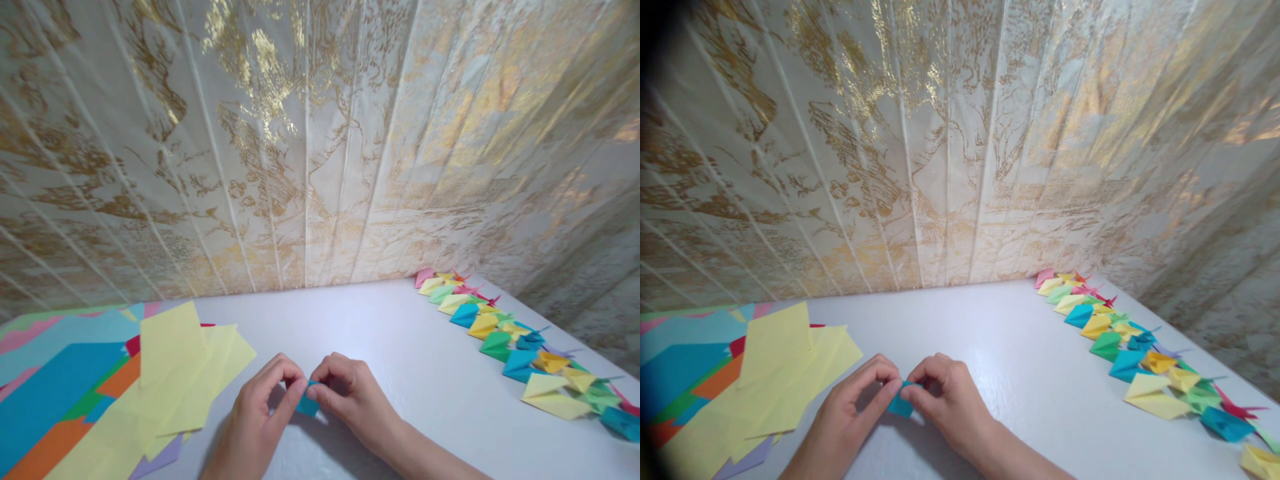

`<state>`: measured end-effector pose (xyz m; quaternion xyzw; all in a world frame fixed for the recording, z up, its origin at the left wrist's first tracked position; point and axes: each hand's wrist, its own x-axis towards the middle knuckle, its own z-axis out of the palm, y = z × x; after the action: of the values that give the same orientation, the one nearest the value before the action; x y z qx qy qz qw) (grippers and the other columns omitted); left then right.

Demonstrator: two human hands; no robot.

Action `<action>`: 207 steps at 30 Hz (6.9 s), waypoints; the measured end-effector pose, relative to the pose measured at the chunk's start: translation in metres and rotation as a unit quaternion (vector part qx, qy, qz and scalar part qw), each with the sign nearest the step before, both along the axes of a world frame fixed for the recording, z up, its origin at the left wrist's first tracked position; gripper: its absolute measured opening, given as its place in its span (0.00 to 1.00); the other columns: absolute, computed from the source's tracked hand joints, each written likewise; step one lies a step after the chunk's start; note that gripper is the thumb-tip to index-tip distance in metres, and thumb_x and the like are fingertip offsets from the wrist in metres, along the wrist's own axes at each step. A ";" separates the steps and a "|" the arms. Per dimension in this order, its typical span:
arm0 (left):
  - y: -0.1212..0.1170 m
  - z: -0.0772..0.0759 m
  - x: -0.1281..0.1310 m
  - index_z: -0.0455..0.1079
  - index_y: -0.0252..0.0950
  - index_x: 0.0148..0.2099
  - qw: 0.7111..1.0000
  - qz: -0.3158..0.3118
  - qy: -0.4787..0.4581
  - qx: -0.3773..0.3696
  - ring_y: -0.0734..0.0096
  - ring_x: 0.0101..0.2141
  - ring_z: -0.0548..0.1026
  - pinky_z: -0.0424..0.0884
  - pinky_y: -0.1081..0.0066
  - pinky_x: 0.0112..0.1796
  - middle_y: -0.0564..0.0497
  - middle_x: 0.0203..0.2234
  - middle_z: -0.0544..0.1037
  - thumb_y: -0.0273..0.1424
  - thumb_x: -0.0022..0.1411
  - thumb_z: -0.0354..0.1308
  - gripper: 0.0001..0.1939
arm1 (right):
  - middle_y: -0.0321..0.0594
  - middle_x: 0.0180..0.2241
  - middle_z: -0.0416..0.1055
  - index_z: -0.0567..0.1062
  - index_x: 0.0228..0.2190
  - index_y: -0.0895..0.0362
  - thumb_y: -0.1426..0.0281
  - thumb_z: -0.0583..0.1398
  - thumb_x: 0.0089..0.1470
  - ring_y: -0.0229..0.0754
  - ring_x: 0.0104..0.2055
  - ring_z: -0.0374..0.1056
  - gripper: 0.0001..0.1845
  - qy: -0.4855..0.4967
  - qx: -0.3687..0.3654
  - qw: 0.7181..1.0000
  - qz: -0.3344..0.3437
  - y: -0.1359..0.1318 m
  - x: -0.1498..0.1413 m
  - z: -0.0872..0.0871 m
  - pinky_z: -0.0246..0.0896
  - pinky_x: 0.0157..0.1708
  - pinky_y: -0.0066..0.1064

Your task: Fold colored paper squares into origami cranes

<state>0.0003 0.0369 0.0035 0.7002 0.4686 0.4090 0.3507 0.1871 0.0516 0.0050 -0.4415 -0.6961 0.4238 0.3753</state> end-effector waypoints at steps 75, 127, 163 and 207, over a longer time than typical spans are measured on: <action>-0.008 0.004 0.012 0.64 0.40 0.27 0.991 0.017 0.085 -0.105 0.67 0.27 0.71 0.65 0.71 0.31 0.56 0.23 0.70 0.42 0.69 0.49 0.19 | 0.35 0.28 0.67 0.74 0.36 0.56 0.52 0.65 0.54 0.40 0.31 0.60 0.20 0.167 -0.099 0.981 0.008 0.012 0.003 0.010 0.54 0.34 0.32; -0.020 0.001 -0.026 0.73 0.43 0.51 0.870 -0.113 0.381 0.291 0.60 0.49 0.75 0.75 0.63 0.48 0.49 0.56 0.77 0.15 0.57 0.49 0.26 | 0.36 0.37 0.71 0.74 0.29 0.57 0.83 0.66 0.50 0.42 0.42 0.64 0.10 -0.182 0.127 0.966 0.135 0.023 0.019 0.014 0.56 0.47 0.36; -0.021 0.004 -0.020 0.68 0.38 0.59 0.851 -0.147 0.419 0.280 0.57 0.46 0.75 0.73 0.60 0.47 0.46 0.48 0.80 0.21 0.67 0.48 0.21 | 0.38 0.36 0.69 0.72 0.28 0.57 0.83 0.64 0.48 0.44 0.41 0.62 0.10 -0.220 0.120 0.965 0.082 0.017 0.007 0.007 0.56 0.45 0.38; -0.016 0.014 -0.015 0.71 0.42 0.55 0.899 -0.127 0.349 0.232 0.59 0.47 0.75 0.73 0.61 0.48 0.53 0.49 0.80 0.20 0.57 0.58 0.24 | 0.41 0.46 0.69 0.69 0.44 0.58 0.82 0.69 0.41 0.47 0.49 0.60 0.27 -0.221 0.024 0.969 0.104 0.003 0.016 0.033 0.59 0.50 0.37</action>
<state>-0.0147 0.0205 0.0173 0.9130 0.3597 0.1878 0.0416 0.2033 0.0547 0.0376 -0.4406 -0.8138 0.3356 0.1761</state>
